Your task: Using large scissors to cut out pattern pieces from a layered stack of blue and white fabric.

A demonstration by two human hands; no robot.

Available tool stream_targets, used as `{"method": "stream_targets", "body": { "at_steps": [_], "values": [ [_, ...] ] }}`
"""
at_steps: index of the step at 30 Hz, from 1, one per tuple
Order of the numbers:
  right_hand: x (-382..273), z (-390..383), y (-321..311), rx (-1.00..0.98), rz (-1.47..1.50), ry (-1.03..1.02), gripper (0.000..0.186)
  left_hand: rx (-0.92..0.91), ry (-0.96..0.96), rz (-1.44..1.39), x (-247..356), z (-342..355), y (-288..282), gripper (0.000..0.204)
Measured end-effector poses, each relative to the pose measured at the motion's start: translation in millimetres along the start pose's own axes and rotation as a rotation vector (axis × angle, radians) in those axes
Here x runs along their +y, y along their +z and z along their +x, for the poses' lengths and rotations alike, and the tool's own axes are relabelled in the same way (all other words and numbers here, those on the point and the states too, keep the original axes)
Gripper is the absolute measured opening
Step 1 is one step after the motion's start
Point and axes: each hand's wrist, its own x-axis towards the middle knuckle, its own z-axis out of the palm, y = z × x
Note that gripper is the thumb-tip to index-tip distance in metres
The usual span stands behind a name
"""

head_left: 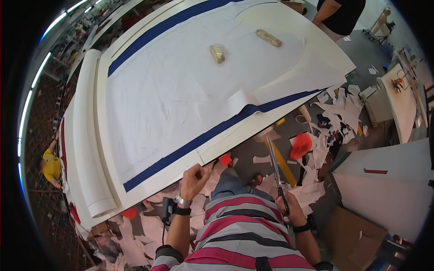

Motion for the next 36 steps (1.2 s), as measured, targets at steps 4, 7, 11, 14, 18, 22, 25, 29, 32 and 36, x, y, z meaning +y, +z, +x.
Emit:
{"method": "stream_targets", "body": {
  "at_steps": [4, 7, 11, 14, 18, 22, 25, 29, 32, 36],
  "values": [
    [-1, 32, 14, -0.192, 0.294, 0.211, 0.025, 0.143, -0.017, -0.020, -19, 32, -28, 0.026],
    [2, 69, 20, -0.277, 0.357, 0.342, 0.030, 0.231, 0.020, -0.029, -38, 76, -40, 0.023],
    [-11, 76, 38, -0.303, 0.272, 0.481, 0.057, 0.284, 0.147, 0.184, -68, 119, -50, 0.018],
    [-18, 85, 53, -0.306, 0.324, 0.510, 0.057, 0.269, 0.211, 0.268, -81, 155, -51, 0.022],
    [-23, 102, 65, -0.400, 0.275, 0.562, 0.058, 0.214, 0.251, 0.353, -102, 184, -52, 0.032],
    [-31, 121, 87, -0.374, -0.044, 0.453, 0.061, 0.220, 0.313, 0.393, -112, 202, -51, 0.036],
    [-38, 133, 101, -0.367, -0.136, 0.401, 0.059, 0.219, 0.334, 0.387, -113, 208, -54, 0.035],
    [-27, 141, 107, -0.276, -0.336, 0.227, 0.052, 0.187, 0.344, 0.391, -112, 213, -58, 0.030],
    [-27, 147, 109, -0.210, -0.431, 0.253, 0.044, 0.162, 0.347, 0.374, -118, 215, -60, 0.027],
    [-52, 149, 115, -0.177, -0.333, 0.471, 0.032, 0.214, 0.393, 0.408, -127, 225, -63, 0.030]
  ]
}}
